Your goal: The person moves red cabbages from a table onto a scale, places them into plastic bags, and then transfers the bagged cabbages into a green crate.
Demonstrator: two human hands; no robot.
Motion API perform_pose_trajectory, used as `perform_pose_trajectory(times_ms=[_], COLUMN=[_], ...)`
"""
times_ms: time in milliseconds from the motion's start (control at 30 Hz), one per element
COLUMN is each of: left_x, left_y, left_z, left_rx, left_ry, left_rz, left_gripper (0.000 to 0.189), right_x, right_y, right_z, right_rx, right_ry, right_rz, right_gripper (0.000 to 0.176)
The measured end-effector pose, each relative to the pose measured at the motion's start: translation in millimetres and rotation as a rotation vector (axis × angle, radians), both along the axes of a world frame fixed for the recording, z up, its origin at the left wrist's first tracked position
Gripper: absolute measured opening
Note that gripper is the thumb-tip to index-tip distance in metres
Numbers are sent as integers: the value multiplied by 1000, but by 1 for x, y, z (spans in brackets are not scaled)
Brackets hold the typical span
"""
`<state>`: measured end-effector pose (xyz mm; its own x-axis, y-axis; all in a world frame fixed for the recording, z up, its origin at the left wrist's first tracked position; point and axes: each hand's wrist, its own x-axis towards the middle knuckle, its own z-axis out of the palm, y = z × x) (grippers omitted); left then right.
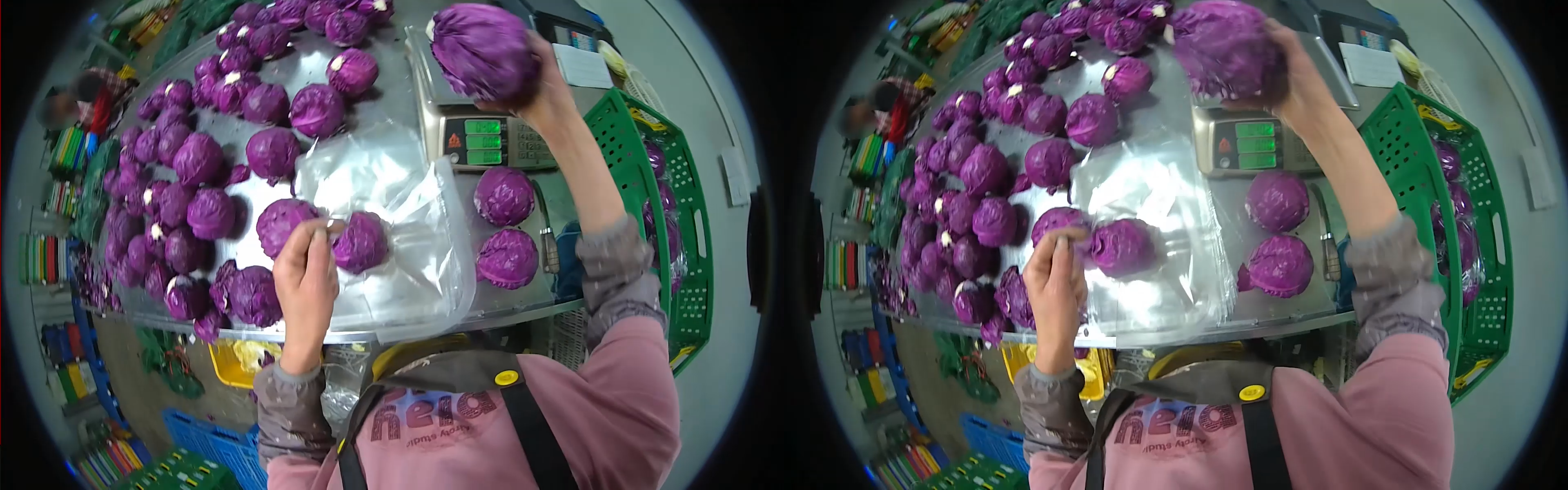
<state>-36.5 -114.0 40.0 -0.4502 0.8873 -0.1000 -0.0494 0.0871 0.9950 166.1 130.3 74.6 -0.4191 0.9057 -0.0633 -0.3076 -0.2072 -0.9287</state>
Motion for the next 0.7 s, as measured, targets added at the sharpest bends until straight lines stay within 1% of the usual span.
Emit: perform_pose_trajectory(times_ms=[67,133,167,200,233,267,300,333,367,400,467,500,533,600,633,700], left_x=[0,-2,-2,0,21,13,2,-7,5,13,48,71,91,112,111,101], left_y=[6,12,16,17,18,11,7,5,7,15,23,24,20,2,-8,-27], left_z=[5,4,-7,-12,17,13,8,9,9,-15,-22,-30,-41,-48,-46,-41], left_rx=[-12,-24,72,171,169,209,54,-98,-119,74,195,193,188,332,328,310], left_ry=[-49,-75,-32,12,96,-107,-134,-162,-1,313,525,665,803,742,742,754], left_rz=[-6,-28,-37,-47,90,27,-46,-112,-44,-93,-192,-251,-312,-479,-464,-377], left_gripper=[18,17,17,17,17,17,18,18,19,16,11,11,11,15,15,22], right_x=[-1,0,-1,-6,-13,-17,-16,-14,-12,-10,-6,-4,7,30,38,48], right_y=[-58,-90,-105,-121,-136,-146,-150,-152,-152,-154,-161,-162,-163,-159,-160,-164], right_z=[22,-4,-7,-8,-9,-9,-8,-20,-44,-63,-74,-79,-106,-146,-150,-155], right_rx=[5,-5,-4,-27,-50,-71,-186,-176,-31,111,521,488,766,777,785,599], right_ry=[188,226,228,182,137,93,-18,-13,-238,-458,-876,-1123,-1087,-949,-946,-957], right_rz=[56,296,303,385,469,555,516,537,453,361,401,525,484,373,386,455], right_gripper=[61,65,65,68,71,74,75,75,75,76,74,68,62,61,61,61])
